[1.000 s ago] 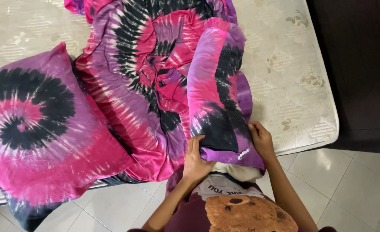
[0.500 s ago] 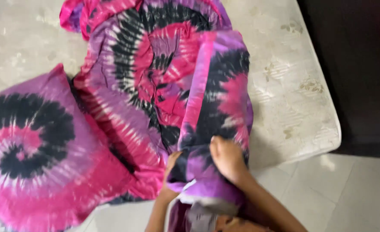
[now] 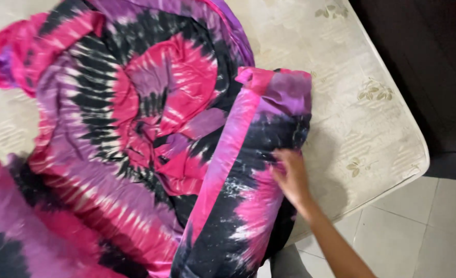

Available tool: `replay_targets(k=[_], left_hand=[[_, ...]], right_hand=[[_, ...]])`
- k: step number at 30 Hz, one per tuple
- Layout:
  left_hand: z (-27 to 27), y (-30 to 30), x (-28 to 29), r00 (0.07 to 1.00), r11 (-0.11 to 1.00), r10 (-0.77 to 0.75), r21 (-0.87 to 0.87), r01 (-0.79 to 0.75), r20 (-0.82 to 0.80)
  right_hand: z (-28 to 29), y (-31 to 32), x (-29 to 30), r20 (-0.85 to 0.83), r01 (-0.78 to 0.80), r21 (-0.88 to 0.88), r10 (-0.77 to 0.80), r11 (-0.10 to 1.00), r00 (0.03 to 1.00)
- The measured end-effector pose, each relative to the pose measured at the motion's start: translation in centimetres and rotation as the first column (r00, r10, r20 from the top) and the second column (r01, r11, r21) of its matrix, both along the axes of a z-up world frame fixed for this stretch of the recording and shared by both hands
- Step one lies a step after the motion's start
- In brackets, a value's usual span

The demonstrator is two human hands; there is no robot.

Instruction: The person inserts a white pillow into a pink, black, and purple tie-dye pillowcase. They repeatedly push the pillow into the opening, adjust the fabric, and smooth the case over the pillow to ensure it is fully covered.

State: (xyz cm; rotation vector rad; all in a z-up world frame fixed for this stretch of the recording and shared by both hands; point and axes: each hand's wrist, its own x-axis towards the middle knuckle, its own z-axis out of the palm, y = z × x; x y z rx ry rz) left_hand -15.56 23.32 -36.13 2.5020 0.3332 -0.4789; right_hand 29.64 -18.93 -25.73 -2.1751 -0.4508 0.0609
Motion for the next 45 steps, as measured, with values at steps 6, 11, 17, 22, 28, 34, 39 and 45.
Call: replay_targets(k=[6, 11, 17, 22, 28, 34, 39, 45], left_hand=[[12.6, -14.2, 33.6, 0.990, 0.988, -0.083, 0.138, 0.068, 0.111], [8.4, -22.5, 48.8, 0.866, 0.956, 0.209, -0.280, -0.084, 0.455], [4.7, -22.5, 48.3, 0.789, 0.912, 0.403, -0.274, -0.305, 0.463], [1.9, -19.8, 48.4, 0.857, 0.892, 0.410, -0.332, -0.305, 0.312], [3.2, -17.4, 44.8, 0.759, 0.527, 0.648, -0.684, -0.505, -0.061], [7.2, -19.8, 44.7, 0.830, 0.884, 0.448, -0.302, -0.357, 0.333], [14.8, -23.7, 36.5, 0.944, 0.942, 0.329, 0.086, -0.326, -0.025], [11.6, -19.1, 31.1, 0.930, 0.760, 0.220, 0.546, -0.353, 0.295]], right_hand=[[-6.8, -4.3, 7.9, 0.152, 0.051, -0.312, -0.003, 0.949, 0.988], [-0.2, 0.1, 4.0, -0.849, 0.692, 0.493, 0.119, 0.527, 0.514], [-4.5, 2.1, 0.0, -0.215, -0.331, -0.059, 0.312, 0.942, 0.925], [-1.6, 0.0, 5.1, -0.237, 0.086, 0.168, -0.044, 0.982, 0.970], [-12.3, -4.9, 4.5, -0.697, 0.710, 0.089, -0.465, 0.698, 0.546], [-9.2, -2.3, 4.9, -0.725, 0.535, 0.279, -0.190, 0.798, 0.662], [-6.2, 1.3, 5.7, -0.638, 0.298, 0.583, 0.198, 0.756, 0.744], [-3.5, 9.0, 8.4, 0.002, 0.152, 0.176, -0.154, 0.973, 0.988]])
